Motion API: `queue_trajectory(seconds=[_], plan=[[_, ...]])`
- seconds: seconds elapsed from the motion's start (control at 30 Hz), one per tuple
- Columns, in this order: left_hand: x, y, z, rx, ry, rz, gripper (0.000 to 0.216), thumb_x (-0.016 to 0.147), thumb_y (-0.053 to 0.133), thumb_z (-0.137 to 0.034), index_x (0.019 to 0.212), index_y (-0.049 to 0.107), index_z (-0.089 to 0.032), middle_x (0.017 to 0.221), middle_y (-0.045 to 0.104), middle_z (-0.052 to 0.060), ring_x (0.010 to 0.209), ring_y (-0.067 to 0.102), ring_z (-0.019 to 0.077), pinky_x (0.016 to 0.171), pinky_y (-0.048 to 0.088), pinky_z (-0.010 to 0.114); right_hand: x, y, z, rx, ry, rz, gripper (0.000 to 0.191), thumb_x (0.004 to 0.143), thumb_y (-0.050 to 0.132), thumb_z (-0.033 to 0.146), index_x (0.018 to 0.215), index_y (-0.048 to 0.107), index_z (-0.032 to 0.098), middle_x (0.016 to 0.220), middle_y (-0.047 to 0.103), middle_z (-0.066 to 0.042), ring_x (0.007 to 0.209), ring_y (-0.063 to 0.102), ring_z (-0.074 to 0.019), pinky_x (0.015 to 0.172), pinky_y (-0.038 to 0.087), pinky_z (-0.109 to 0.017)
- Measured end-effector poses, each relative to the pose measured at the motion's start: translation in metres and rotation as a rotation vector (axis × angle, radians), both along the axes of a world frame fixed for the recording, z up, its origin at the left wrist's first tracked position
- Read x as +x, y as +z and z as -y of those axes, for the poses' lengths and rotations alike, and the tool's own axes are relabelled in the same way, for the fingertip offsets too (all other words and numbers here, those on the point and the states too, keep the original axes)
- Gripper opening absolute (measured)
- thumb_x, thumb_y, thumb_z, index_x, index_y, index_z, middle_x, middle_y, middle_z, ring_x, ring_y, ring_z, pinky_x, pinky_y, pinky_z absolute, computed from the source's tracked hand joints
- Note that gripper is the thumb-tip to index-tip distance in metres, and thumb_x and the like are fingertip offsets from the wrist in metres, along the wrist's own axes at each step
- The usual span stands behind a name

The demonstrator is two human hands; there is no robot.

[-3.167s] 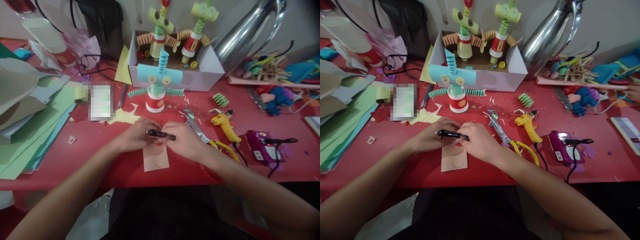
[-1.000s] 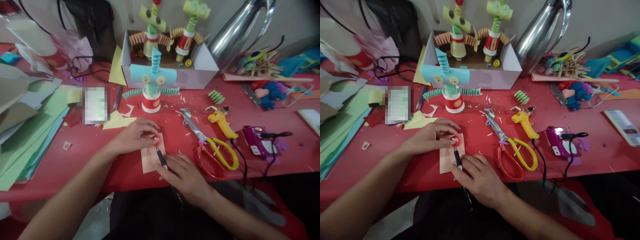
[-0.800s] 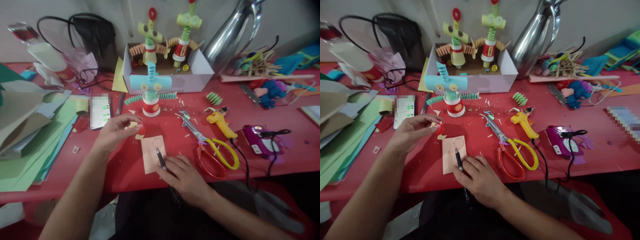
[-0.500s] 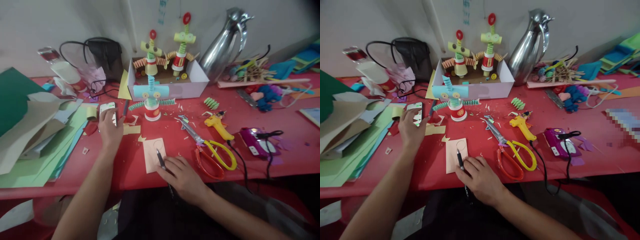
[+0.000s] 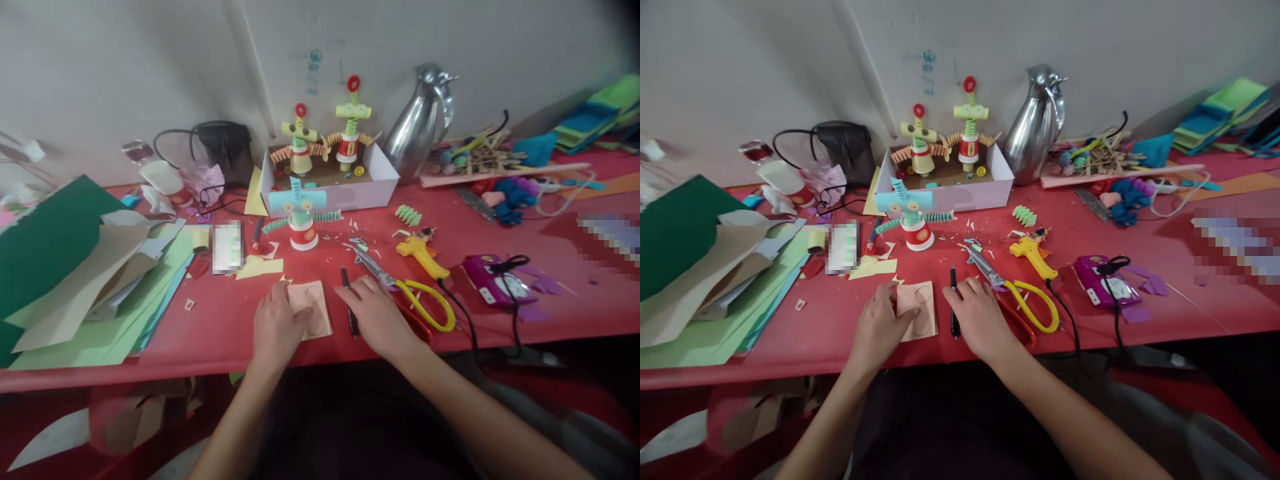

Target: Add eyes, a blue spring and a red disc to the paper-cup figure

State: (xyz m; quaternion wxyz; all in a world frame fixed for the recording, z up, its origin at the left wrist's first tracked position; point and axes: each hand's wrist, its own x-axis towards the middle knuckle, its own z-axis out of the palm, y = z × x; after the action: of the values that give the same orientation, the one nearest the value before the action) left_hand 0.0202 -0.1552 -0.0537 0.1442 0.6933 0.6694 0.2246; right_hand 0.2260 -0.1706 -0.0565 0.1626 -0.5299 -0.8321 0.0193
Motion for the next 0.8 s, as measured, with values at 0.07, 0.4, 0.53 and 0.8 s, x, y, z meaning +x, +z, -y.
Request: queue_trajectory(seconds=[0.07, 0.4, 0.53, 0.8], plan=[[0.001, -0.001, -0.001, -0.057, 0.026, 0.102, 0.057, 0.078, 0.067, -0.023, 0.131, 0.046, -0.014, 0.102, 0.069, 0.014, 0.095, 0.066, 0.0319, 0.082, 0.051, 0.045, -0.001, 0.004, -0.008, -0.049, -0.026, 0.099, 0.045, 0.091, 0.042, 0.003, 0.13, 0.062, 0.014, 0.113, 0.062, -0.017, 0.109, 0.054, -0.0327, 0.092, 0.051, -0.048], [-0.021, 0.017, 0.0, -0.4, 0.171, 1.378, 0.054, 0.061, 0.087, -0.025, 0.107, 0.06, -0.018, 0.092, 0.075, 0.004, 0.079, 0.072, 0.0172, 0.074, 0.057, 0.027, -0.015, 0.02, 0.004, -0.214, -0.05, -0.737, 0.032, 0.096, 0.048, 0.018, 0.124, 0.064, 0.018, 0.114, 0.068, -0.012, 0.104, 0.066, -0.0228, 0.09, 0.055, -0.04], [-0.017, 0.022, 0.003, -0.431, 0.205, 1.505, 0.053, 0.056, 0.089, -0.017, 0.102, 0.063, -0.016, 0.093, 0.076, 0.006, 0.089, 0.073, 0.0173, 0.083, 0.056, 0.024, -0.031, 0.037, 0.016, -0.639, -0.032, -1.14, 0.039, 0.09, 0.062, 0.047, 0.116, 0.062, 0.017, 0.083, 0.073, -0.005, 0.071, 0.07, -0.0173, 0.061, 0.054, -0.028], [-0.001, 0.03, 0.022, -0.312, 0.239, 1.55, 0.049, 0.061, 0.088, -0.02, 0.104, 0.066, -0.018, 0.088, 0.077, 0.004, 0.07, 0.073, 0.0169, 0.061, 0.058, 0.023, -0.042, 0.026, 0.016, -0.756, -0.069, -1.502, 0.028, 0.083, 0.068, 0.044, 0.08, 0.063, 0.017, 0.065, 0.069, 0.0, 0.058, 0.067, -0.0128, 0.052, 0.052, -0.022]])
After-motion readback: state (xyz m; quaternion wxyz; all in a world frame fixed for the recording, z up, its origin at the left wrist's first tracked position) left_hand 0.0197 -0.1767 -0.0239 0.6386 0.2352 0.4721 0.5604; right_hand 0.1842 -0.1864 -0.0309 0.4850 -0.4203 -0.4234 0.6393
